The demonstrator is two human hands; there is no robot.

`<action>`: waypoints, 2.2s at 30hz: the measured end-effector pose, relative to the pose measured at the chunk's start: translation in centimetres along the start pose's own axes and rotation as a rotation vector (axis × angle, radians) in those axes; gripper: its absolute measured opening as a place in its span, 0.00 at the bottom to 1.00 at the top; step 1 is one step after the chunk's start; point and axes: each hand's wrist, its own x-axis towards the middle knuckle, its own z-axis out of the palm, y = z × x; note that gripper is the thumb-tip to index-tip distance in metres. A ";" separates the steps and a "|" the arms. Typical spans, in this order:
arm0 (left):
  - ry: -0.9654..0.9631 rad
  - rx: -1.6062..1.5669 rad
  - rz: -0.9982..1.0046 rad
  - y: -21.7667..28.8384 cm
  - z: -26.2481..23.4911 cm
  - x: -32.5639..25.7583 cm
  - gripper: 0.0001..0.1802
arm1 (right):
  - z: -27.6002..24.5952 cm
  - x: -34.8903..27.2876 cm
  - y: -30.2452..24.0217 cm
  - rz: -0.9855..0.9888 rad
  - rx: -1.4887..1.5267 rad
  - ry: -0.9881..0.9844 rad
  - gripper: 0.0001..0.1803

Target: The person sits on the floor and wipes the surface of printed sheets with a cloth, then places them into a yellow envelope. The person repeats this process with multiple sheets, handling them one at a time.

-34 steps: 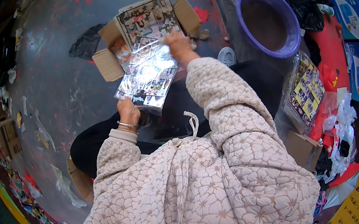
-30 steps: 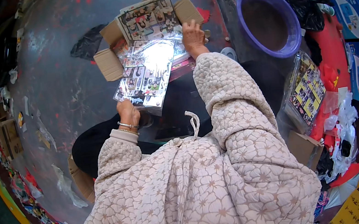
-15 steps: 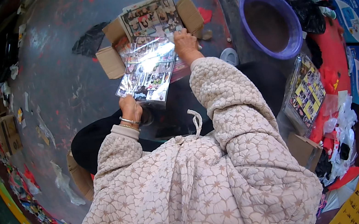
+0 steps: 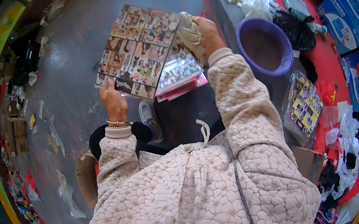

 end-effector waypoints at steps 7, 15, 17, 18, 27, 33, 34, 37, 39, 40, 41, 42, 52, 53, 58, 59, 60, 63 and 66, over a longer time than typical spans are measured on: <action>-0.184 -0.231 0.015 3.5 4.2 4.1 0.07 | 4.0 -9.4 -3.9 0.175 0.169 -0.385 0.19; -0.200 0.162 0.217 -0.7 8.5 4.4 0.13 | 9.1 -11.8 -0.3 0.006 0.077 -0.267 0.13; -0.278 0.298 0.254 -0.3 9.0 4.1 0.15 | 8.7 -10.5 -0.4 0.009 0.066 -0.107 0.09; -0.312 0.293 0.257 -0.2 9.2 3.9 0.14 | 8.5 -9.8 -0.6 0.028 0.077 -0.097 0.09; -0.379 0.376 0.280 0.6 8.5 3.5 0.13 | 4.4 -4.3 -4.8 0.022 0.017 0.040 0.04; -0.329 0.270 0.115 1.2 7.0 4.1 0.09 | 1.3 -2.9 -8.1 -0.057 0.023 0.075 0.05; -0.322 0.262 0.086 1.4 6.9 4.1 0.08 | 1.4 -3.2 -8.4 -0.057 0.075 0.018 0.06; -0.270 0.184 -0.020 1.5 6.7 4.2 0.08 | 1.9 -4.8 -8.5 0.000 0.229 -0.056 0.09; -0.241 0.096 -0.084 0.9 6.2 4.7 0.06 | 2.1 -5.7 -9.1 -0.088 0.089 0.032 0.10; -0.206 0.091 -0.106 1.0 6.1 4.8 0.06 | 3.0 -6.8 -9.3 -0.129 0.020 0.080 0.10; -0.171 0.086 -0.128 1.2 6.1 4.9 0.06 | 4.1 -7.7 -9.5 -0.189 0.035 0.180 0.11; -0.143 0.081 -0.165 1.1 6.2 4.7 0.06 | 4.6 -8.3 -9.5 -0.402 -0.110 0.206 0.11; -0.219 -0.098 -0.253 -1.2 5.8 5.6 0.10 | 10.1 -13.6 -4.3 -1.359 -1.621 -0.036 0.15; -0.238 -0.097 -0.260 -1.0 6.3 5.2 0.09 | 9.3 -12.5 -3.9 -1.403 -1.659 -0.064 0.13; -0.304 0.135 -0.292 0.3 5.5 5.1 0.08 | 8.9 -12.5 -4.5 -1.327 -1.720 -0.109 0.08; -0.281 0.188 -0.296 0.5 5.5 5.2 0.12 | 9.0 -12.6 -5.0 -1.271 -1.749 -0.101 0.07; -0.258 0.238 -0.306 0.8 5.4 5.2 0.16 | 8.9 -12.5 -5.4 -1.203 -1.782 -0.088 0.06; -0.248 0.378 -0.039 1.4 6.1 5.3 0.38 | 8.2 -12.1 -5.5 -0.944 -1.792 -0.089 0.06; -0.645 0.478 -0.052 3.4 6.3 5.0 0.37 | 7.5 -11.4 -5.3 -0.745 -1.805 -0.105 0.11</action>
